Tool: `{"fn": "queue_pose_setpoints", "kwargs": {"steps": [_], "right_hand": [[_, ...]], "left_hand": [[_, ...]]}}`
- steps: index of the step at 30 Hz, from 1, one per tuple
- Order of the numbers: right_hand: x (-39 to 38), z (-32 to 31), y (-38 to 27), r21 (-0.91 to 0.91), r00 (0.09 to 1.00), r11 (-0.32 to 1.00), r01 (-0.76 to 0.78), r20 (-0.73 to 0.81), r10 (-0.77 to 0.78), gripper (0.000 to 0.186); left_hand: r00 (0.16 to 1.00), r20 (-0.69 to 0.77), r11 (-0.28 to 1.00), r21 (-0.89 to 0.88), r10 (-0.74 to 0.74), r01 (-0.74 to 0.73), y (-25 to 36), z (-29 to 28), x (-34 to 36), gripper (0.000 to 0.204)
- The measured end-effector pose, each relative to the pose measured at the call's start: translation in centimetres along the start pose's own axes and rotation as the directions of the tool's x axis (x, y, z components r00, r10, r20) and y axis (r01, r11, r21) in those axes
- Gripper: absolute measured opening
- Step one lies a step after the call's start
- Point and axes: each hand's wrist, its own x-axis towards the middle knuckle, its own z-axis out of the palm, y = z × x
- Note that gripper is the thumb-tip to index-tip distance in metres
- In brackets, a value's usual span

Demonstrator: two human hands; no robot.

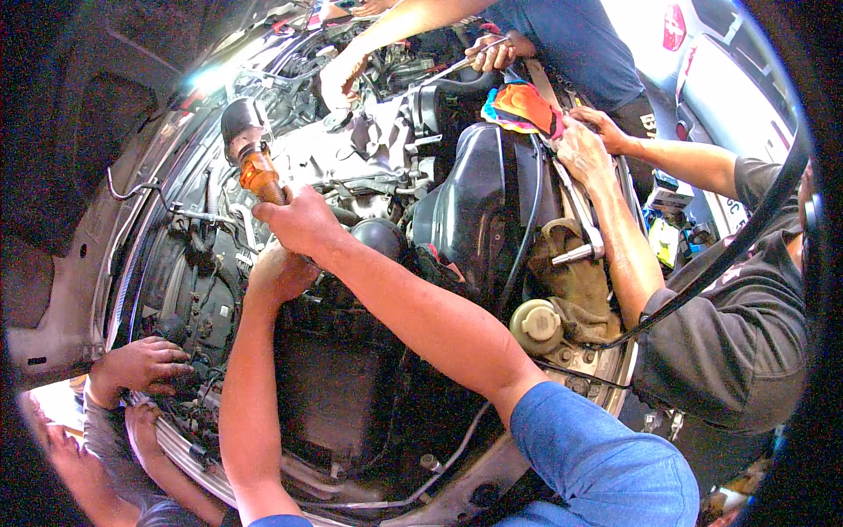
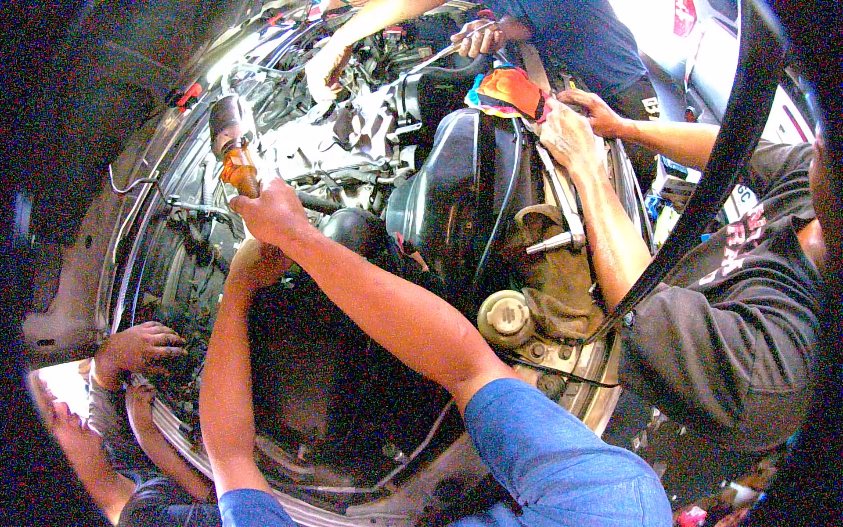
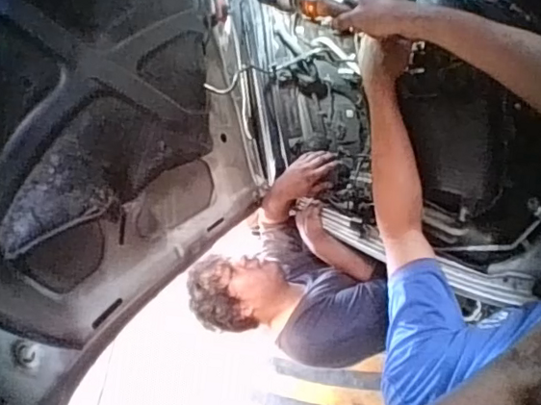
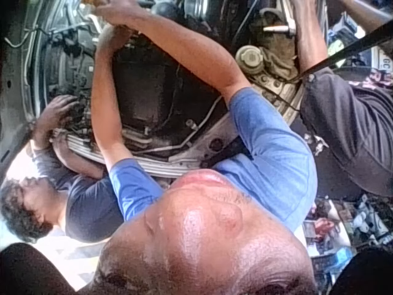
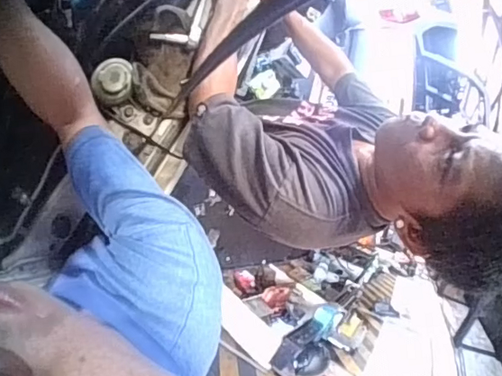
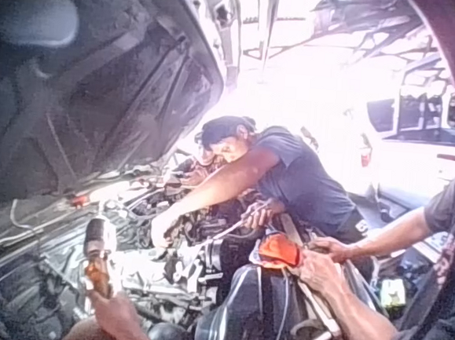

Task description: Group of individuals performing repairs and adjustments on a vehicle engine under the hood.

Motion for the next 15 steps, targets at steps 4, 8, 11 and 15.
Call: {"fn": "queue_pose_setpoints", "kwargs": {"steps": [4,8,11,15], "right_hand": [[-0.17,-0.02,-0.15,0.0,1.0,1.0,0.003,-0.01,-0.003,0.041],[-0.1,0.03,-0.12,-0.006,1.0,1.0,0.002,-0.016,-0.002,0.041],[-0.07,-0.1,-0.02,0.011,1.0,1.0,0.009,-0.013,-0.008,0.041],[-0.56,-0.17,-0.7,0.012,1.0,1.0,-0.018,-0.012,0.018,0.041]], "left_hand": [[1.0,0.003,1.0,-0.028,-0.007,0.007,0.21,-0.31,-0.16,0.042],[0.999,-0.036,0.999,-0.04,0.024,-0.026,-0.04,-0.04,-0.02,0.042],[1.0,-0.007,0.999,-0.036,0.018,-0.018,-0.09,0.09,0.2,0.042],[1.0,-0.017,1.0,-0.03,0.008,-0.009,0.05,-0.19,-0.17,0.041]]}}
